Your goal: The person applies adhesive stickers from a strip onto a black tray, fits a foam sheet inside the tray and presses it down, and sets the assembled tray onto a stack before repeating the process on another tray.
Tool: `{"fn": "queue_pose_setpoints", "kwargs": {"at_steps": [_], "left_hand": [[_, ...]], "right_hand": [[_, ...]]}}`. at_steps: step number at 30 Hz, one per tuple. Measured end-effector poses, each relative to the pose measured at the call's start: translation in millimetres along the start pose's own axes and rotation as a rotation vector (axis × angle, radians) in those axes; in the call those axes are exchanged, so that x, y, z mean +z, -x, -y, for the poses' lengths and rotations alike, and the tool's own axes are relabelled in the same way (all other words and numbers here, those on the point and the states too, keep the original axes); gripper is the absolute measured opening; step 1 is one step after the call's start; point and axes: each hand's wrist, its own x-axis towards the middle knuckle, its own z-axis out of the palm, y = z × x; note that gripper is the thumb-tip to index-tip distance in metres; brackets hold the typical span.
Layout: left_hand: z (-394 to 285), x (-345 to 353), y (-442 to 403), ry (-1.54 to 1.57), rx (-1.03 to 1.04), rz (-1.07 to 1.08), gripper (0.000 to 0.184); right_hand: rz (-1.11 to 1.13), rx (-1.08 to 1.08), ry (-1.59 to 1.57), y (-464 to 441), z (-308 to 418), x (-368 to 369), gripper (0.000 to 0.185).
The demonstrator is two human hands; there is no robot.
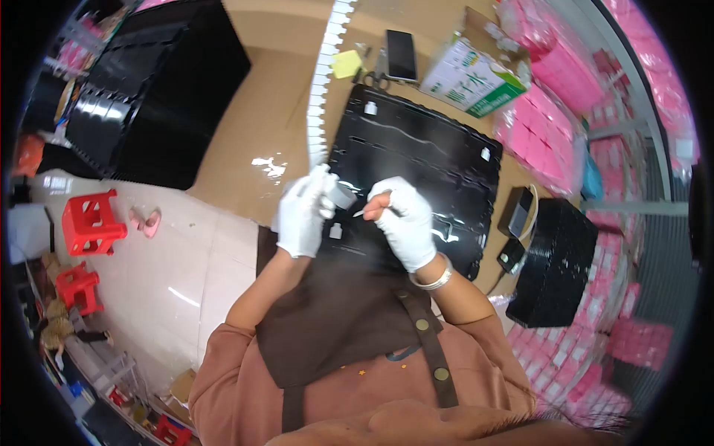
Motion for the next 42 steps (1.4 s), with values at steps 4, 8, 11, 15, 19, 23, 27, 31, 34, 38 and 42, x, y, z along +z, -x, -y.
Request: {"fn": "queue_pose_setpoints", "kwargs": {"at_steps": [4, 8, 11, 15, 19, 23, 27, 31, 34, 38, 42], "left_hand": [[17.3, -15.0, -12.3, -0.248, 0.201, -0.105, 0.03], [36.2, -21.4, -7.6, -0.363, 0.253, -0.111, 0.027], [45.2, -22.2, -9.6, -0.357, 0.283, -0.102, 0.026], [45.6, -20.2, -10.6, -0.355, 0.285, -0.09, 0.025], [46.7, -15.5, -8.0, -0.403, 0.299, -0.109, 0.023], [47.1, -15.4, -7.6, -0.386, 0.286, -0.119, 0.023], [22.9, -14.7, -7.0, -0.382, 0.266, -0.091, 0.025], [-11.1, -1.6, -1.1, -0.298, 0.285, -0.056, 0.026], [-24.4, 0.6, 4.6, -0.254, 0.299, -0.042, 0.025], [-29.7, 0.5, 14.3, -0.274, 0.312, -0.019, 0.022], [-32.8, 2.3, 16.0, -0.266, 0.321, -0.018, 0.022]], "right_hand": [[-0.129, 0.152, 0.371, 27.3, 0.1, -105.4, 0.008], [0.06, 0.387, 0.74, 86.9, -33.5, -177.1, 0.01], [0.132, 0.389, 1.101, 103.9, -40.2, -165.7, 0.01], [0.077, 0.403, 1.166, 104.4, -48.6, -157.0, 0.006], [0.136, 0.413, 1.245, 97.5, -49.2, -157.2, 0.009], [0.031, 0.39, 1.062, 101.6, -54.9, -168.1, 0.007], [-0.269, 0.269, 0.779, 61.1, -45.5, -184.6, 0.005], [-0.596, 0.1, 0.595, -39.8, -15.9, -221.6, 0.011], [-0.677, -0.173, 0.513, -123.1, -8.8, -234.5, 0.019], [-0.432, -0.128, 0.994, -201.9, -5.8, -230.4, 0.021], [-0.052, -0.328, 0.89, -168.1, 9.7, -130.7, 0.021]]}}
